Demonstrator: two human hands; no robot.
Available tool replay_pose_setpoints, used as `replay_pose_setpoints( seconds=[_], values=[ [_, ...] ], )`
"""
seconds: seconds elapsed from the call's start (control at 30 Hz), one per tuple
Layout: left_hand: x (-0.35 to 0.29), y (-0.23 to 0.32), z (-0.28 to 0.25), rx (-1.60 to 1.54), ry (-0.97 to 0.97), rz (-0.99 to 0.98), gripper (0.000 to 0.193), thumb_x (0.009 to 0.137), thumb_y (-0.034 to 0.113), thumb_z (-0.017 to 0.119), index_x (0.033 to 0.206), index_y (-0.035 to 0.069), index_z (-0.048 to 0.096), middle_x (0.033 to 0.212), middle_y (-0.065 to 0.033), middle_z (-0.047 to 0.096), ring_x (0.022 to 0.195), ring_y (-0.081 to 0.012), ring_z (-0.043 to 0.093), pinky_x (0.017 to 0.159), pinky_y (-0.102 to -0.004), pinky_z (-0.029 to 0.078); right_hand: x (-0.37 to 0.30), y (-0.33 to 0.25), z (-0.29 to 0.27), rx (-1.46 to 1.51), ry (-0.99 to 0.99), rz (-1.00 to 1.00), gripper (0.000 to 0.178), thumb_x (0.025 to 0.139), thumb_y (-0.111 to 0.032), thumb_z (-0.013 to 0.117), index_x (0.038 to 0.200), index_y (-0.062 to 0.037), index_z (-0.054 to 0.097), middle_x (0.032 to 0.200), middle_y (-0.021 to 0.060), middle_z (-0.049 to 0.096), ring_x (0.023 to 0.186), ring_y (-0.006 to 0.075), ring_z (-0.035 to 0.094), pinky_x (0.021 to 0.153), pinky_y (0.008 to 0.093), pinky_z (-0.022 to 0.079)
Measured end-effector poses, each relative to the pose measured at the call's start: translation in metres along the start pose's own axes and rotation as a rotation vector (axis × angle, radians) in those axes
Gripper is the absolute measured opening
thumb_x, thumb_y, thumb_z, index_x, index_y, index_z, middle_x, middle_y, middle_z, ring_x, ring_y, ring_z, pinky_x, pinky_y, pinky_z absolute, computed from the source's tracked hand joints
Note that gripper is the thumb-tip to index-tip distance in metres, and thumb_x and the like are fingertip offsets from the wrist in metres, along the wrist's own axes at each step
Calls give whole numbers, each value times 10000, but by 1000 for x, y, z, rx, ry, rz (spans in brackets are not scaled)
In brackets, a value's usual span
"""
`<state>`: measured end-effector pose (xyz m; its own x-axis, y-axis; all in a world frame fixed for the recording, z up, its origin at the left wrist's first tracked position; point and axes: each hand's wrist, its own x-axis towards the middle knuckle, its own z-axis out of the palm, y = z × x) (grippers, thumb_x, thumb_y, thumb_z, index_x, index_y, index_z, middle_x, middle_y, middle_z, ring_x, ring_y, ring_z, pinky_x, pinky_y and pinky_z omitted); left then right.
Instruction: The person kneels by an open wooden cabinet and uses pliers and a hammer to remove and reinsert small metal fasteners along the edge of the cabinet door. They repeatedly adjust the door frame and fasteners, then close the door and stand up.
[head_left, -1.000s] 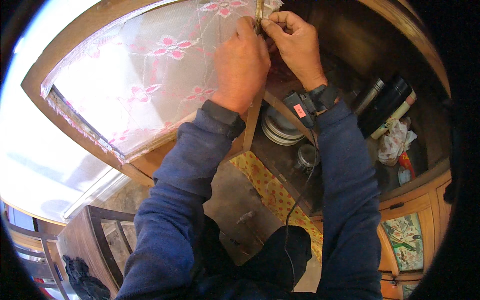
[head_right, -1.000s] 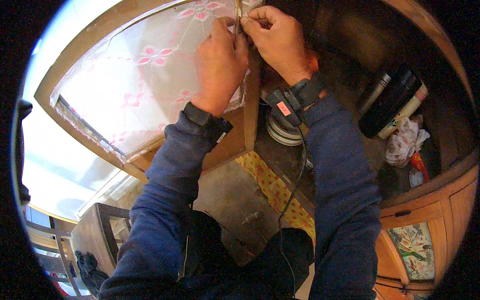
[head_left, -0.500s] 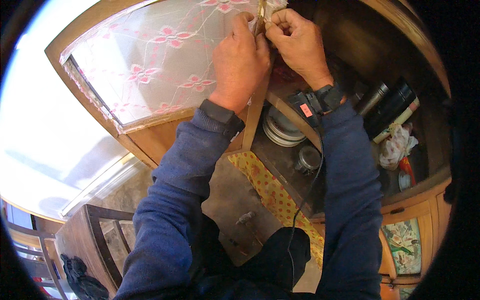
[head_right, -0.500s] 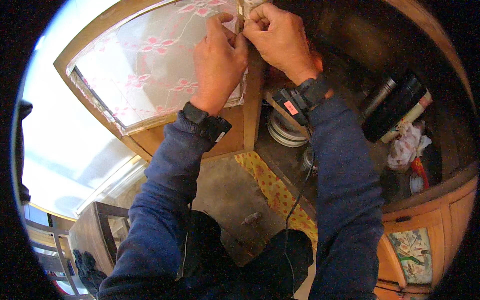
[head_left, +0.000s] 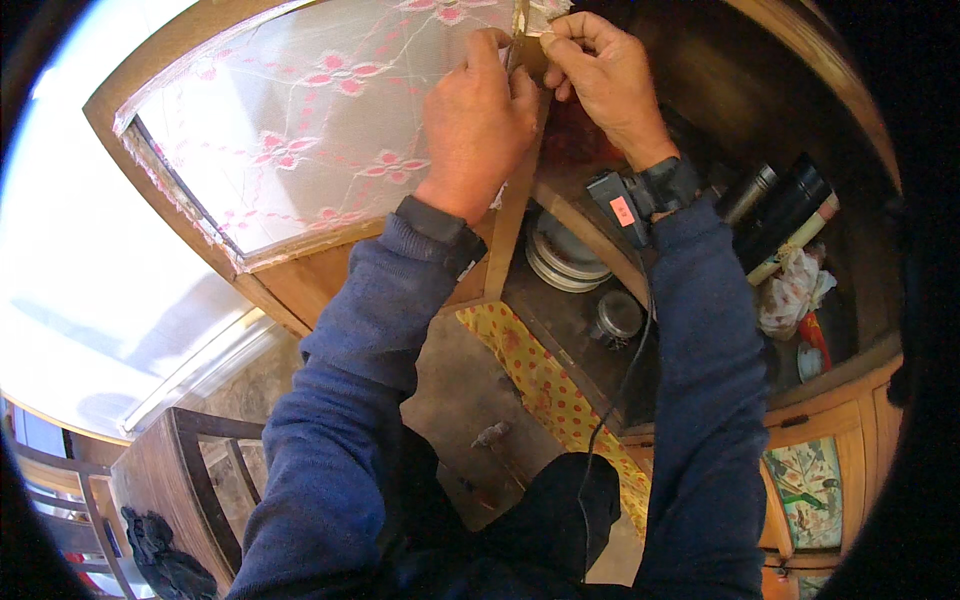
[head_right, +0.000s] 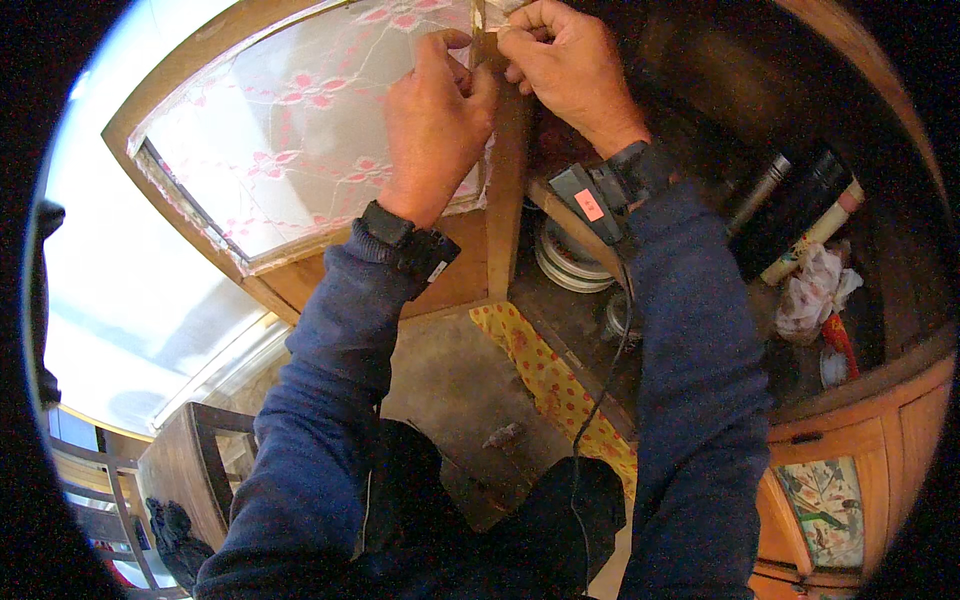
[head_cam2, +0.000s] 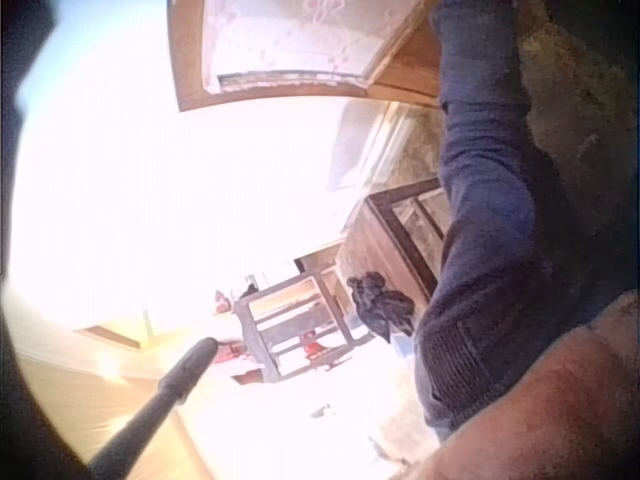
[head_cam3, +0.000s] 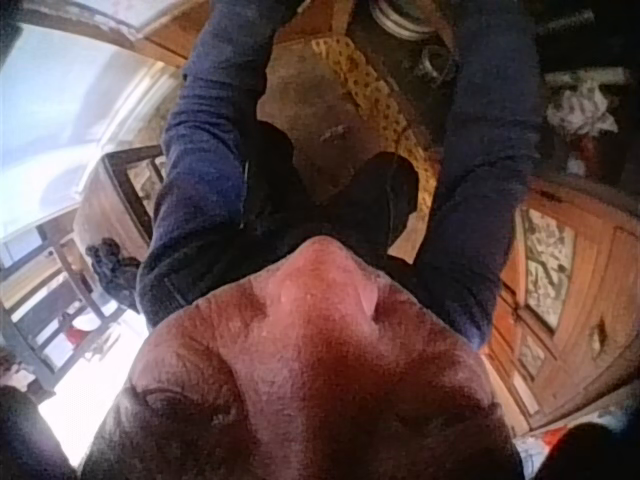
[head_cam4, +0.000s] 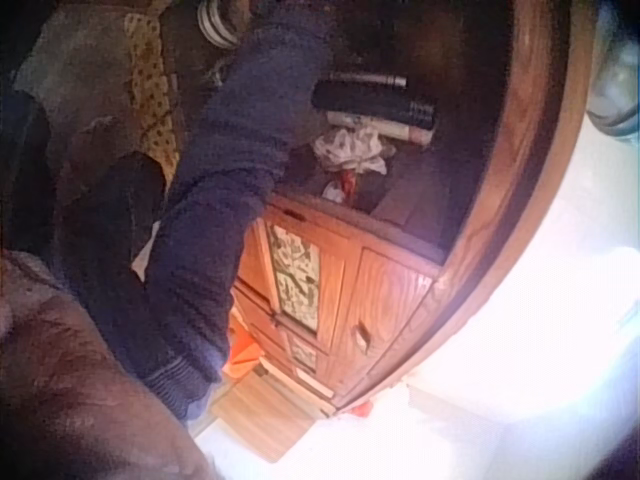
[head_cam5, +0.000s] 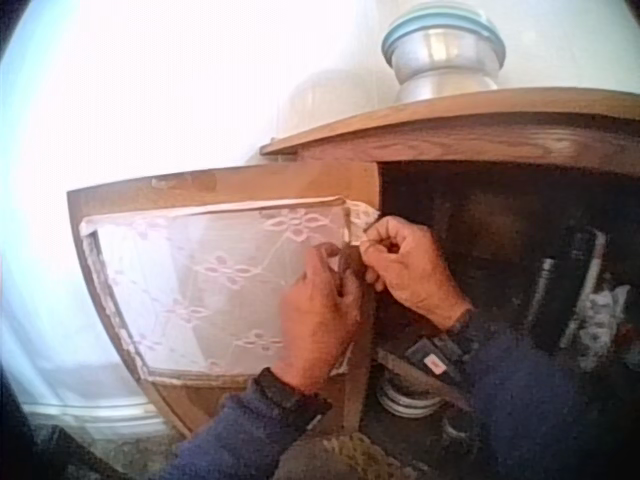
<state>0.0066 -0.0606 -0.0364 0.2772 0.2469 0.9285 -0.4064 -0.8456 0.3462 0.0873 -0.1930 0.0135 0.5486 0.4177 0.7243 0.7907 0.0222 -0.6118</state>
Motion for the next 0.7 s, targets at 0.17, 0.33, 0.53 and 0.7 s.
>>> replay_pose_setpoints(
  seconds=[0.17, 0.33, 0.53, 0.7],
  values=[
    [-1, 1, -1, -14, -17, -14, 296, 896, 132, 649, 1160, 50, 545, 804, -246, 693, 731, -461, 685, 627, -540, 539, -3, 2, 1, 13, 12, -12, 141, 984, -172, 673, 995, -31, 679, 781, -1, 654, 667, 63, 607, 580, 221, 492],
    [1, -3, -1, -21, -38, -26, 299, 898, 143, 659, 1160, 48, 549, 824, -241, 699, 738, -458, 684, 631, -543, 534, -4, 6, 1, -27, -28, -36, 133, 979, -160, 672, 997, -29, 676, 792, -5, 654, 668, 59, 602, 585, 219, 490],
    [-1, -3, -1, 17, 35, 32, 281, 879, 113, 696, 1125, 41, 580, 773, -171, 694, 691, -389, 690, 607, -480, 534, -7, 3, 0, -35, 9, -51, 139, 986, -161, 669, 995, -23, 677, 792, -14, 656, 673, 54, 605, 564, 219, 486],
    [-5, 4, -2, 7, 55, 23, 271, 885, 105, 687, 1126, 39, 581, 785, -174, 693, 696, -394, 691, 609, -481, 536, -20, -8, 7, -10, 89, -50, 169, 942, -169, 726, 990, -7, 717, 811, 18, 717, 695, 74, 644, 609, 249, 521]
  ],
)
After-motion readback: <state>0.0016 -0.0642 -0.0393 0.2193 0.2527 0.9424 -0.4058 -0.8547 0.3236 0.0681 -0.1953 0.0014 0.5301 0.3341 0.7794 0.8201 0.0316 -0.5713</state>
